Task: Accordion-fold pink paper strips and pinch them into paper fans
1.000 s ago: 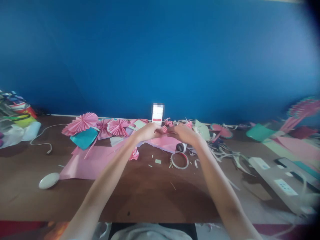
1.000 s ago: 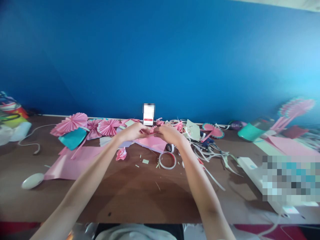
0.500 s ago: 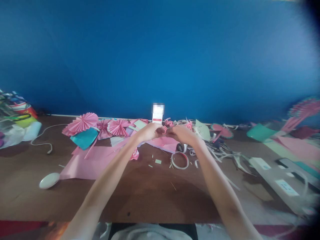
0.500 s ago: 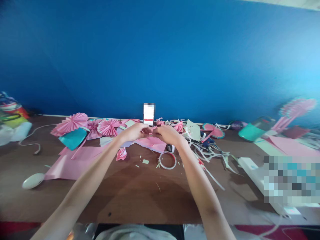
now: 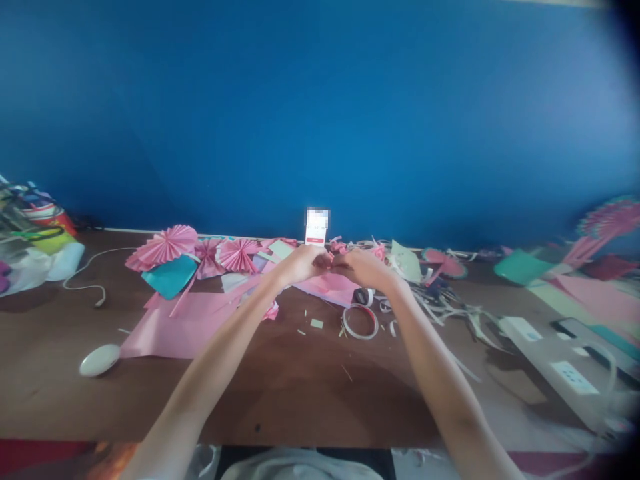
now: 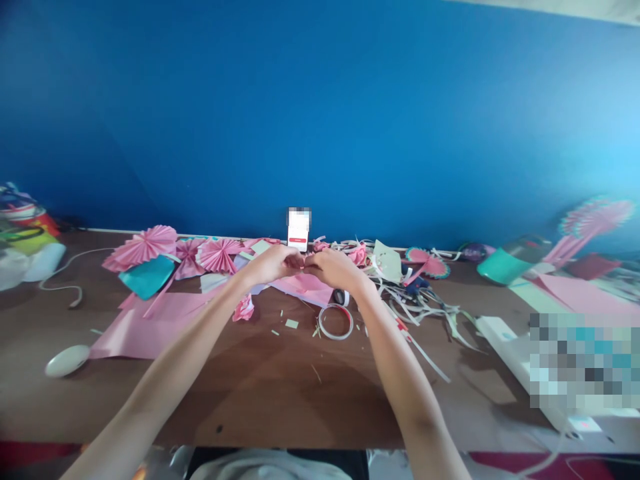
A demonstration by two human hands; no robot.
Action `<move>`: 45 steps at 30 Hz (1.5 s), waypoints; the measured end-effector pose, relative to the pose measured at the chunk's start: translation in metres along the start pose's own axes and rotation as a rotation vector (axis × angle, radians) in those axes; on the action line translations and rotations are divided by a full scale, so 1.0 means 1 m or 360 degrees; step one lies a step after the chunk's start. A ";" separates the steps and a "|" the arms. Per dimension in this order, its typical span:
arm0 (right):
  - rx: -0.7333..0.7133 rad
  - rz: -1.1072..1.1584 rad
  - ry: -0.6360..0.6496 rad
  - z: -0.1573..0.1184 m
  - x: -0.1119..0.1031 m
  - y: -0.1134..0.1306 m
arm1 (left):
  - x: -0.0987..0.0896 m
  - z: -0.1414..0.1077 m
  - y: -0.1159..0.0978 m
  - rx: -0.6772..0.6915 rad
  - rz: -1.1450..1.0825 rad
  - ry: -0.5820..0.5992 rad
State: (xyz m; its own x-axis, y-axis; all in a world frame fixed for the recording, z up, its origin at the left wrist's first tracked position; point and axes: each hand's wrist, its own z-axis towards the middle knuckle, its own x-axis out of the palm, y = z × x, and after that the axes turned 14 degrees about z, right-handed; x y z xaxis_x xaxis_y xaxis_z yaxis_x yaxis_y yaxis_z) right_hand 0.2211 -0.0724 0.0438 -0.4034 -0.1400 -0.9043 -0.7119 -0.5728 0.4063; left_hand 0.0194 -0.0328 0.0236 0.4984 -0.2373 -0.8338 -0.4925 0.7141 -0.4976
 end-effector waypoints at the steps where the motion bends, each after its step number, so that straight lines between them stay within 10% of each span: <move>1: 0.0006 -0.0008 -0.0005 0.000 0.000 -0.001 | -0.001 0.000 0.000 0.0007 -0.0011 0.0003; 24: 0.0072 -0.0230 -0.0087 -0.003 -0.003 0.000 | -0.013 -0.005 -0.002 0.0034 0.0331 0.0322; 45: 0.0094 -0.0097 0.0046 0.000 0.003 0.003 | -0.013 -0.005 0.000 0.0039 0.0442 0.0161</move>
State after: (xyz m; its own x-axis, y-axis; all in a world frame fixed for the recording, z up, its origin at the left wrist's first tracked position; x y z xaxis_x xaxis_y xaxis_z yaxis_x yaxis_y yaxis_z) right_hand 0.2182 -0.0745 0.0422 -0.3418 -0.1301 -0.9307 -0.7678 -0.5325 0.3564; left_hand 0.0090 -0.0332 0.0330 0.2729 -0.0941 -0.9574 -0.5821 0.7762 -0.2422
